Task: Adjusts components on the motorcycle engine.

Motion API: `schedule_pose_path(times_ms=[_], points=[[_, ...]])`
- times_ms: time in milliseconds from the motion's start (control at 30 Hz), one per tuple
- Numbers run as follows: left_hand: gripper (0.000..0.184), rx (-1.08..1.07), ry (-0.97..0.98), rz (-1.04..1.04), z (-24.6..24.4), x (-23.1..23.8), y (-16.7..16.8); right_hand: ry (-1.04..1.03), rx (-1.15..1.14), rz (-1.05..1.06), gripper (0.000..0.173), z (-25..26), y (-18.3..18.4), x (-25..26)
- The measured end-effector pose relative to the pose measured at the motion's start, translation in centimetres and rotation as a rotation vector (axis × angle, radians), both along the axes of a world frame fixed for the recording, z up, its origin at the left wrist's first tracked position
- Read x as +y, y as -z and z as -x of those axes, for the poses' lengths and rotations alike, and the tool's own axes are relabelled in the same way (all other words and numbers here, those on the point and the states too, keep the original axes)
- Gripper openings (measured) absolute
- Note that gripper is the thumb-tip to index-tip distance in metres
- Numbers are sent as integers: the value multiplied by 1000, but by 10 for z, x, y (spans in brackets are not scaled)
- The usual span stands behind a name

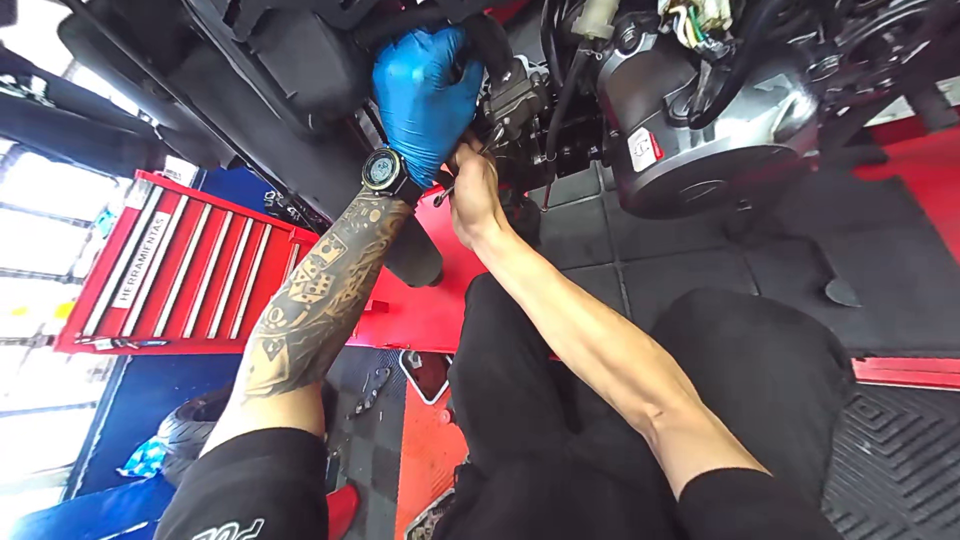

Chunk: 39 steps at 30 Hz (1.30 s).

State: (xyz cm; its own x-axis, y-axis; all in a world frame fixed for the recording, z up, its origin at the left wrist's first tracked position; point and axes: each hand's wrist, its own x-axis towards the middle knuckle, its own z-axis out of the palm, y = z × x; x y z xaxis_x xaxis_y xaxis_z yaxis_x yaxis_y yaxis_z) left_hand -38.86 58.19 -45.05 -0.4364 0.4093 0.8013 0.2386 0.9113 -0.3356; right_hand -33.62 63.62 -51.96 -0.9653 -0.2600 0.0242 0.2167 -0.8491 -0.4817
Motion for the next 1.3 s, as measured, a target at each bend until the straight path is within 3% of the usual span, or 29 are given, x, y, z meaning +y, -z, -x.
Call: schedule_pose_path(times_ms=[567, 733, 900, 1300], points=[[21, -8, -93, 164, 0, 0, -2, 37, 34, 0, 32, 3, 2, -2], [18, -100, -62, 81, -6, 0, -6, 73, 58, -64, 32, 3, 4, -5], [12, -40, 8, -59, -3, 2, -2, 89, 71, -107, 36, 4, 6, -5], [18, -23, -68, 68, 0, 1, -1, 105, 56, -90, 32, 3, 2, -1]])
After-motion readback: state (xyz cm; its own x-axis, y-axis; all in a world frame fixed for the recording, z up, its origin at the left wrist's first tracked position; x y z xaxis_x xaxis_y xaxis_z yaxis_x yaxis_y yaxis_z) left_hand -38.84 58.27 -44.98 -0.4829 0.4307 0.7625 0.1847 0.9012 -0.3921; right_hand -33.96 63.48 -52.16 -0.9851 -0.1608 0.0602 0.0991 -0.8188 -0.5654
